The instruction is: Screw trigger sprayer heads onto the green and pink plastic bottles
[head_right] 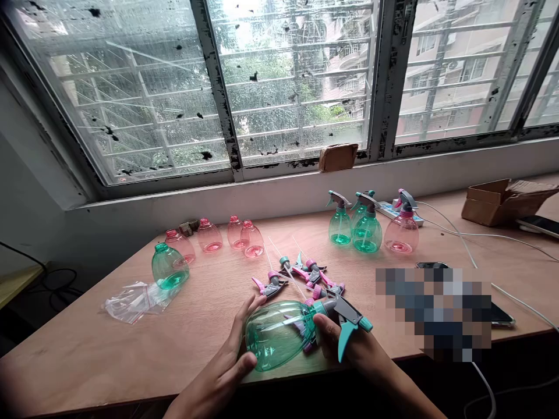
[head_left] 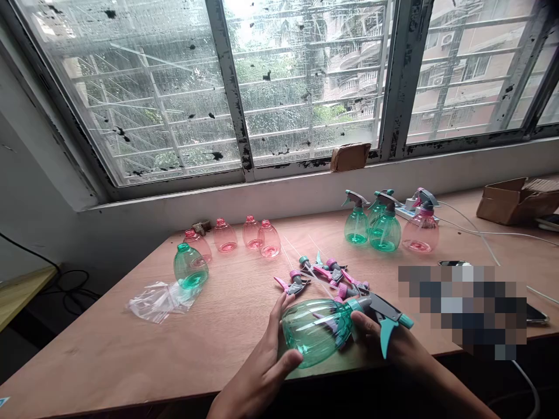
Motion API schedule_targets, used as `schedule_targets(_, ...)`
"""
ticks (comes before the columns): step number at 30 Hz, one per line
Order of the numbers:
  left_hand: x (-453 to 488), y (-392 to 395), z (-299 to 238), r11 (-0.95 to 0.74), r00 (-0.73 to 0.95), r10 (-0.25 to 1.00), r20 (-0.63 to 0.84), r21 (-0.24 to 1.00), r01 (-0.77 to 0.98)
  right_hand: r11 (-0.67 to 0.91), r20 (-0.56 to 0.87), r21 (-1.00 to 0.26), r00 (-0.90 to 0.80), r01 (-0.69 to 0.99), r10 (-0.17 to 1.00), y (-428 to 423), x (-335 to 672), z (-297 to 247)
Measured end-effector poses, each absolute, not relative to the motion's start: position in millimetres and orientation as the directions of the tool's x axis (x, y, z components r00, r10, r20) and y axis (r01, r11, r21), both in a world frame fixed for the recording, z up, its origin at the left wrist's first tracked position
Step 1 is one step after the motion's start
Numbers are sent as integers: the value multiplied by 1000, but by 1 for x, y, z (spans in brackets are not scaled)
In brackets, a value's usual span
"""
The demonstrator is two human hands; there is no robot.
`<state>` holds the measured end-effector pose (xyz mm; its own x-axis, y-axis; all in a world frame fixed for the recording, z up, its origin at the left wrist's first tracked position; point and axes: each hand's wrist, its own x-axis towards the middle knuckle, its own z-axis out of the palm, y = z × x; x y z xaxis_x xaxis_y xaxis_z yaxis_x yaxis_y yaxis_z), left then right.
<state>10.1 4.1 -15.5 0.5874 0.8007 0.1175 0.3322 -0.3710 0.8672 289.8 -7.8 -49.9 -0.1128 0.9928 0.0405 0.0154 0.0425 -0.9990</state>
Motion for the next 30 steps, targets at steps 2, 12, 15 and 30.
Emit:
schedule_targets(2,9,5,-14,-325,575,813,89,889,322,40,37,-999,-120,20,992,-8,290,-49)
schedule_targets(12,13,4,-19,-410,580,809,96,800,439,53,47,-998,-134,39,990,-8,292,-49)
schedule_targets(15,11,3,-16,-387,589,804,78,822,419,46,38,-997,-133,58,990,-7,292,-52)
schedule_targets(30,12,3,-22,-462,553,800,233,828,319,109,99,-992,-141,61,985,-7,298,-55)
